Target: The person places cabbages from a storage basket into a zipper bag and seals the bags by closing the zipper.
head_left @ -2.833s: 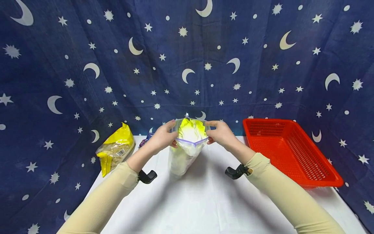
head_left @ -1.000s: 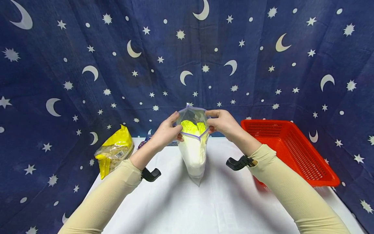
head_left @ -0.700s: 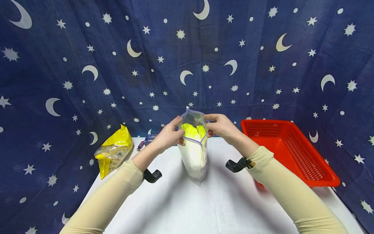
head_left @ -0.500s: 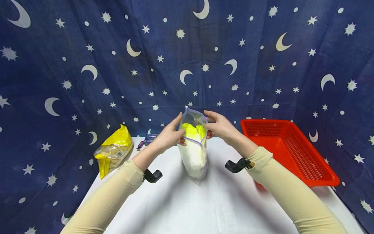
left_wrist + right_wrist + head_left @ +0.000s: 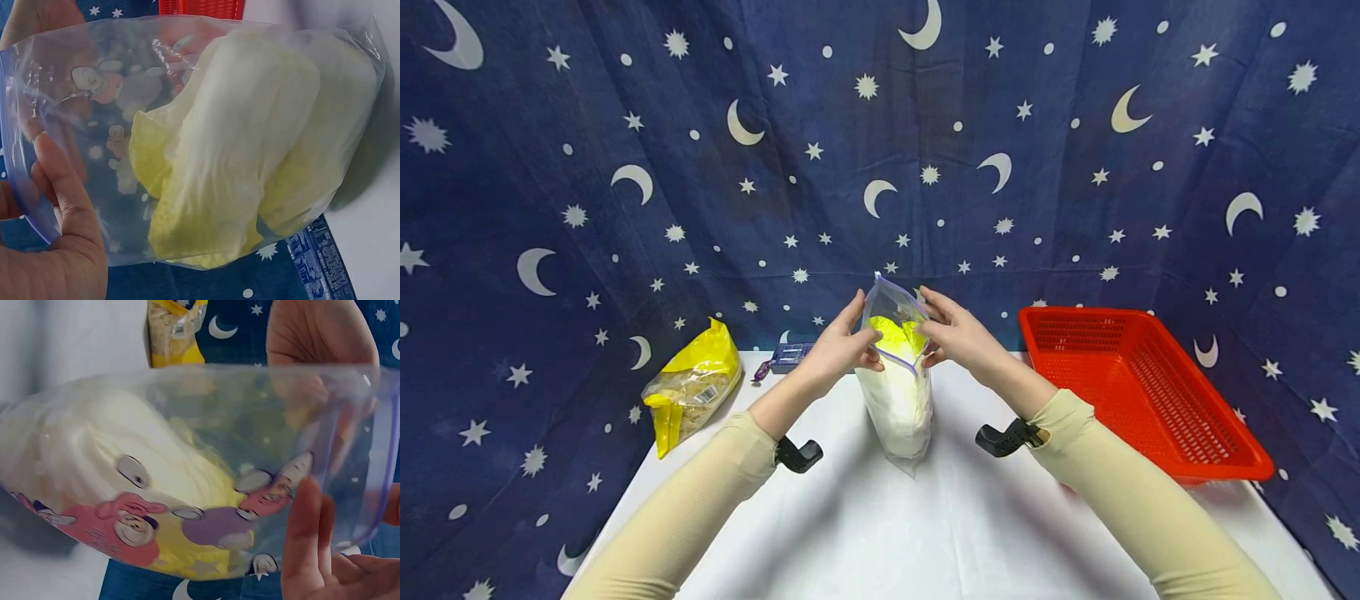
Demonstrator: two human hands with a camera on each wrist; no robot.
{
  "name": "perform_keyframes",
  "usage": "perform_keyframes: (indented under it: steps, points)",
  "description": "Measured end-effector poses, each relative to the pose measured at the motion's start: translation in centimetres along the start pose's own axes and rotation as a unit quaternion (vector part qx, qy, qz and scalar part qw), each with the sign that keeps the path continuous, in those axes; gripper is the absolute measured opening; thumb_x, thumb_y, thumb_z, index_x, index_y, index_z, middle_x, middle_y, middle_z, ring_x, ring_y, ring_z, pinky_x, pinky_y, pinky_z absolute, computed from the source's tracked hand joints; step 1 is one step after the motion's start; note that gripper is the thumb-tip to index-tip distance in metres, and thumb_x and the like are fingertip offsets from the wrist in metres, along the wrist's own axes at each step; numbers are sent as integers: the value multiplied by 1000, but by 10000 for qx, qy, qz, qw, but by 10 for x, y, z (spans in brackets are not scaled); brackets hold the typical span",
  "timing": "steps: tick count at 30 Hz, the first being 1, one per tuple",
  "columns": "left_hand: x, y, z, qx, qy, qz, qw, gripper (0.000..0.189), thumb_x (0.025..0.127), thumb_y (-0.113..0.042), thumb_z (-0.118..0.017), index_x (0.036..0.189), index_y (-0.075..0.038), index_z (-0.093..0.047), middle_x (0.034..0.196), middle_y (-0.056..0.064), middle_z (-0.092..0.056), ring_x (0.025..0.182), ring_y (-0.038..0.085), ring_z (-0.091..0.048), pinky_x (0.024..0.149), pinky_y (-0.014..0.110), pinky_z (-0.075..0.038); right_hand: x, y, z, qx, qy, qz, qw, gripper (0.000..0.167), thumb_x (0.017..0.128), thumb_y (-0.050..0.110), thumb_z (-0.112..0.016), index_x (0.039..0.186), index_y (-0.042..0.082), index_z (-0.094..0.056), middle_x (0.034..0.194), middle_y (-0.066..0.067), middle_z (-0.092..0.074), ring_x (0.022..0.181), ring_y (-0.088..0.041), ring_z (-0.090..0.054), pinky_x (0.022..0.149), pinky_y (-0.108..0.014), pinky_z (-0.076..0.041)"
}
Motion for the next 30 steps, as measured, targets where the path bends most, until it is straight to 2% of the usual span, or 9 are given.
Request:
perform_keyframes:
  steps: [4,9,12,16,20,23,26,28,30]
  points:
    - [0,2,1,-91,-97,-50,9999,87,98,-8,-56,166,-22,-4,172,0,-8,74,19,-60,73,32,-62,-8,-4,-1,-307,-297,218,9988,78,102,29,-63,165,18,-19,166,-13,-28,123,-36,-54,84,-43,-60]
    - [2,5,4,-307,-215,-153,9992,84,100,-12,-55,166,-23,-5,172,2,-6,76,18,-61,74,34,-63,-24,-10,-5,-625,-664,526,9944,87,100,38,-65,166,17,-13,167,-11,-22,132,-34,-47,100,-50,-53]
    - [3,7,5,-484,-229,-240,9983,80,103,-17,-53,166,-23,-4,172,4,-6,77,17,-61,75,35,-63,-35,-15,-10,-580,-689,690,9935,93,98,40,-67,166,16,-8,168,-9,-19,136,-34,-46,103,-53,-51]
    - [4,9,2,-855,-190,-235,9959,75,106,-22,-47,166,-24,-3,172,5,-4,79,18,-64,78,37,-63,-45,-22,-19,-355,-573,760,9948,97,95,40,-69,166,16,-7,165,-11,-25,130,-38,-54,101,-53,-52]
    - [5,12,-1,-1075,-113,-151,9940,70,107,-22,-39,166,-25,-3,172,2,-5,81,19,-67,80,38,-62,-49,-24,-23,-555,-731,894,9918,97,93,40,-75,166,19,-14,159,-15,-35,130,-37,-53,98,-50,-55]
    - [7,13,2,-886,-175,-178,9958,68,106,-21,-37,166,-22,-6,171,2,-13,80,19,-66,75,35,-63,-49,-22,-25,-645,-896,1128,9875,86,95,35,-74,164,23,-24,159,-12,-38,134,-37,-49,99,-49,-54]
    - [12,14,13,-490,-504,-293,9971,66,104,-18,-39,166,-15,-15,166,4,-28,84,20,-64,73,32,-61,-51,-20,-27,-721,-957,1308,9841,69,101,31,-66,161,19,-34,160,-8,-38,140,-36,-43,104,-51,-50]
    - [17,15,24,-144,-824,-320,9960,64,103,-16,-41,164,-12,-22,163,5,-35,97,24,-65,82,36,-59,-53,-21,-28,-739,-932,1331,9839,62,104,31,-59,159,14,-37,162,-6,-35,144,-32,-39,108,-51,-47]
    - [23,16,35,93,-1056,-278,9940,64,102,-16,-44,163,-12,-26,163,5,-36,115,29,-61,96,42,-54,-55,-21,-30,-761,-873,1337,9842,58,107,33,-52,158,9,-38,164,-7,-32,149,-27,-32,114,-51,-39]
Point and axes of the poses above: each hand's wrist, its own x-axis towards the middle knuckle, its own z-axis out of the back of the hand, y = z × x, the point moved 9 cm from there along x, towards the middle knuckle
